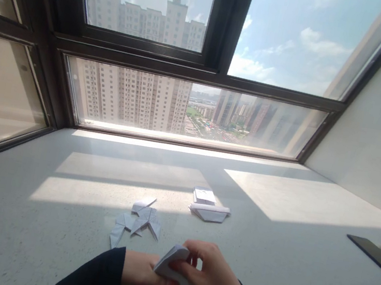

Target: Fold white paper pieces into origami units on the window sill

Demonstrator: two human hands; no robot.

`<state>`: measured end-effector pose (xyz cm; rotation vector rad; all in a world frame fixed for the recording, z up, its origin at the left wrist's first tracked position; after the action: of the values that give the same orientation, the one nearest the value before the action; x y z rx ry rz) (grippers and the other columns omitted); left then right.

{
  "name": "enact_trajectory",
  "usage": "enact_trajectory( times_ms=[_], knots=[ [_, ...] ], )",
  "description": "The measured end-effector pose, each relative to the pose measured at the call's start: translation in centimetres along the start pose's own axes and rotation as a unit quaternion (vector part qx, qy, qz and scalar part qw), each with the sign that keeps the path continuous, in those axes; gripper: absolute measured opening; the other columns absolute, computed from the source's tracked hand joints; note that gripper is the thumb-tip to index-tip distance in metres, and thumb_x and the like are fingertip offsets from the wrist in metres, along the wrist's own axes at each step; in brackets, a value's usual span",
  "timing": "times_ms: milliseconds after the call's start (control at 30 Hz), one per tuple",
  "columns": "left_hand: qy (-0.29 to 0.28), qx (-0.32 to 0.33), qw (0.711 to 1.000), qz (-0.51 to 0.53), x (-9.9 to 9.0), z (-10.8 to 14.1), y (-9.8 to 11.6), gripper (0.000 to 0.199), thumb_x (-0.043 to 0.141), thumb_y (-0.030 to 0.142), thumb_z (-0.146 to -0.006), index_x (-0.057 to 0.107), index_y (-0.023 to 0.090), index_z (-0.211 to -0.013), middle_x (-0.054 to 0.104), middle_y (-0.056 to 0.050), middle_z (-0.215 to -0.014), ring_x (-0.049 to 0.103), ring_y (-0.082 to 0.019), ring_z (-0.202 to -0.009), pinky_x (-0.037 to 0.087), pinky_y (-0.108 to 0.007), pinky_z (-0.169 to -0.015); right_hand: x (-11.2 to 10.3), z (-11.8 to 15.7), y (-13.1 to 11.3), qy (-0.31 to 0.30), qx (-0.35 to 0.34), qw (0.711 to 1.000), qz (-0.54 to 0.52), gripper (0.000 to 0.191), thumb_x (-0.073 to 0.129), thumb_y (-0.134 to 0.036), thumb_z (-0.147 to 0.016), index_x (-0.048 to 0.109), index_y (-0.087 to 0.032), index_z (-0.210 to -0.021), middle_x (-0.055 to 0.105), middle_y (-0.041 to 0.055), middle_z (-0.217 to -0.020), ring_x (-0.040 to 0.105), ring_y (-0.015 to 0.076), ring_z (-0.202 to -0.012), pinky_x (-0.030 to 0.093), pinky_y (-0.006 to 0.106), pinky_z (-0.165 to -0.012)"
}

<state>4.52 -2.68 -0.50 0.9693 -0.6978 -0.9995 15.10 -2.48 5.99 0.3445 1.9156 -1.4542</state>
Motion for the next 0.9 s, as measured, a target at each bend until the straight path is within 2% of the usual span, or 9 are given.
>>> enact_trajectory(
  times_ms=[100, 167, 200, 300, 400, 567, 700, 833, 900],
  knots=[
    [0.01, -0.012, 1.0, 0.007, -0.6, -0.2, -0.1, 0.041, 0.049, 0.052, -0.068, 0.067, 0.015, -0.069, 0.042, 0.004, -0.032, 0.032, -0.005, -0.023, 0.022, -0.017, -0.025, -1.2, 0.4, 3.1, 0.008, 0.062, 0.996, -0.06, 0.017, 0.053, -0.03, -0.068, 0.062, -0.017, -0.065, 0.062, 0.0029, -0.062, 0.054, 0.0163, -0.056, 0.039, 0.026, -0.051],
    [0.007, -0.018, 1.0, 0.023, -1.1, -0.1, 0.0, 0.042, 0.049, 0.052, -0.069, 0.064, 0.014, -0.063, 0.042, 0.004, -0.033, 0.034, -0.005, -0.025, 0.022, -0.015, -0.025, -2.8, 0.4, 6.1, 0.0, 0.097, 0.989, -0.115, 0.024, 0.052, -0.036, -0.068, 0.062, -0.015, -0.07, 0.064, 0.0045, -0.068, 0.056, 0.0185, -0.061, 0.041, 0.027, -0.053],
    [0.003, -0.017, 0.999, 0.031, -1.3, 0.0, 0.1, 0.042, 0.049, 0.052, -0.069, 0.063, 0.013, -0.061, 0.042, 0.004, -0.033, 0.034, -0.004, -0.025, 0.022, -0.015, -0.025, -3.9, 0.4, 7.8, 0.009, 0.119, 0.987, -0.107, 0.027, 0.053, -0.039, -0.067, 0.062, -0.014, -0.071, 0.064, 0.005, -0.07, 0.057, 0.0193, -0.063, 0.041, 0.027, -0.054],
    [-0.007, -0.015, 0.999, 0.037, -1.7, 0.2, 0.3, 0.042, 0.05, 0.051, -0.069, 0.06, 0.012, -0.059, 0.043, 0.004, -0.034, 0.036, -0.004, -0.026, 0.023, -0.014, -0.026, -7.1, 0.9, 12.3, 0.058, 0.184, 0.981, 0.003, 0.034, 0.051, -0.045, -0.066, 0.062, -0.013, -0.067, 0.063, 0.0045, -0.064, 0.056, 0.0192, -0.061, 0.039, 0.026, -0.052],
    [-0.008, -0.016, 0.999, 0.029, -1.7, 0.1, 0.1, 0.041, 0.049, 0.05, -0.069, 0.06, 0.011, -0.059, 0.043, 0.004, -0.034, 0.036, -0.005, -0.026, 0.023, -0.014, -0.026, -8.7, 1.1, 14.5, 0.095, 0.179, 0.974, 0.105, 0.035, 0.048, -0.046, -0.067, 0.061, -0.014, -0.062, 0.059, 0.0024, -0.055, 0.054, 0.0182, -0.056, 0.035, 0.025, -0.049],
    [-0.003, 0.0, 0.999, 0.032, -1.6, -0.3, -0.3, 0.041, 0.049, 0.05, -0.069, 0.058, 0.012, -0.055, 0.041, 0.004, -0.033, 0.032, -0.004, -0.026, 0.018, -0.016, -0.025, -7.7, 0.3, 14.7, 0.101, 0.146, 0.965, 0.191, 0.037, 0.042, -0.048, -0.071, 0.058, -0.016, -0.062, 0.055, 0.0009, -0.052, 0.052, 0.0164, -0.053, 0.033, 0.024, -0.048],
    [0.006, -0.007, 0.999, 0.034, -1.9, -0.4, -0.5, 0.041, 0.051, 0.051, -0.066, 0.054, 0.013, -0.049, 0.041, 0.005, -0.033, 0.032, -0.005, -0.026, 0.017, -0.018, -0.026, -7.0, 0.1, 14.1, 0.131, 0.13, 0.944, 0.275, 0.032, 0.039, -0.043, -0.074, 0.052, -0.018, -0.059, 0.054, 0.0016, -0.056, 0.051, 0.0161, -0.054, 0.034, 0.025, -0.05],
    [0.017, -0.017, 0.999, 0.026, -2.2, -0.5, -0.7, 0.041, 0.052, 0.051, -0.064, 0.051, 0.013, -0.046, 0.043, 0.005, -0.034, 0.032, -0.004, -0.026, 0.017, -0.018, -0.027, -6.9, 0.6, 13.5, 0.199, 0.077, 0.916, 0.341, 0.02, 0.044, -0.038, -0.074, 0.051, -0.019, -0.074, 0.054, 0.0031, -0.069, 0.052, 0.0178, -0.067, 0.038, 0.027, -0.059],
    [0.016, -0.014, 0.999, 0.029, -2.2, -0.5, -0.7, 0.041, 0.052, 0.05, -0.064, 0.051, 0.013, -0.047, 0.043, 0.005, -0.034, 0.031, -0.004, -0.026, 0.017, -0.018, -0.027, -7.0, 0.9, 13.3, 0.229, 0.047, 0.901, 0.365, 0.021, 0.048, -0.036, -0.072, 0.05, -0.018, -0.083, 0.053, 0.0041, -0.075, 0.051, 0.0185, -0.071, 0.039, 0.029, -0.064]
  ],
)
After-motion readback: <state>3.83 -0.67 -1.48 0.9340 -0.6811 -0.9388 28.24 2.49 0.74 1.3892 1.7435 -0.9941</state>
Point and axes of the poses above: each hand's wrist, its own z-axis away from the middle knuckle, its own x-axis out of the palm, y = z × x, the point moved 5 cm from there along -z, towards the middle knuckle
